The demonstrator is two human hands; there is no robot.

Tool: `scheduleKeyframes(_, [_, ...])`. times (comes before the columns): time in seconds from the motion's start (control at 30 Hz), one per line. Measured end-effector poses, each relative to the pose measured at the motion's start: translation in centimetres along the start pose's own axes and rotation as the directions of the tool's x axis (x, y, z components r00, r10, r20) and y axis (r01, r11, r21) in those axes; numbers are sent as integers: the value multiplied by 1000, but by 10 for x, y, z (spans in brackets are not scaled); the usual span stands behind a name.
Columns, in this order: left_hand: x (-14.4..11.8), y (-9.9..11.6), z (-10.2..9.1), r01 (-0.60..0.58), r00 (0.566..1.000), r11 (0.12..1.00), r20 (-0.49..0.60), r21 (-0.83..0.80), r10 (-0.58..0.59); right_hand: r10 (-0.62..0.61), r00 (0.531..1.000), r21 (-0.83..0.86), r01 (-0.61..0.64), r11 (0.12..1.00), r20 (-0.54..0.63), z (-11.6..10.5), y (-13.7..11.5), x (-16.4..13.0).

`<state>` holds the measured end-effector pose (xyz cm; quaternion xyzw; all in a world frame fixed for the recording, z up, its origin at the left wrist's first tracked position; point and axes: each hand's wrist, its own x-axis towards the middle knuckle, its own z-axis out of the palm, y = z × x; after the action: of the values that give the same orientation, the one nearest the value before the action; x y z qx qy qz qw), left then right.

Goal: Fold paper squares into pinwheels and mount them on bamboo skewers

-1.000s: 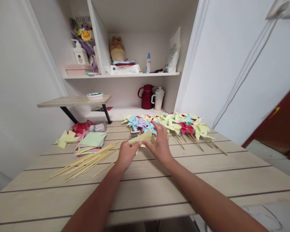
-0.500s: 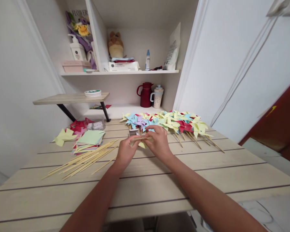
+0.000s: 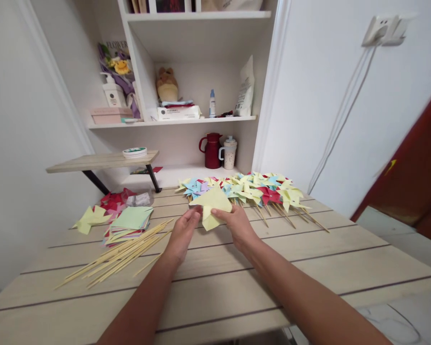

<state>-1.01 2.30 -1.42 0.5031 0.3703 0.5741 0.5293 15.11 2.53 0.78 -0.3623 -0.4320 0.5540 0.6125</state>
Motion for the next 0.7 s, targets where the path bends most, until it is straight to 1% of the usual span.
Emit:
scheduleKeyframes(0.13, [-4,3,7,29,999,999,-14,15,-29,1,1000,-14,-1,1000,14,1,4,0])
scheduleKeyframes(0.23, [-7,5,10,24,999,998,-28,54,-22,8,1000,-24,-8,1000,14,3,5,-1])
scheduleKeyframes(0.4, [-7,5,9,-9,989,996,-144,94,22,-2,998,-46,5,999,59,5,3,-3])
scheduleKeyframes(0.47, [-6,5,9,-24,985,995,-167,92,40,-14,997,-50,18,999,79,4,3,-3])
scheduleKeyframes(0.63, [-6,6,8,-33,983,996,-177,88,48,-78,995,-77,83,994,65,-1,3,-1])
scheduleKeyframes(0.7, [-7,6,8,-28,983,994,-176,101,46,-87,993,-76,93,993,79,-2,2,0])
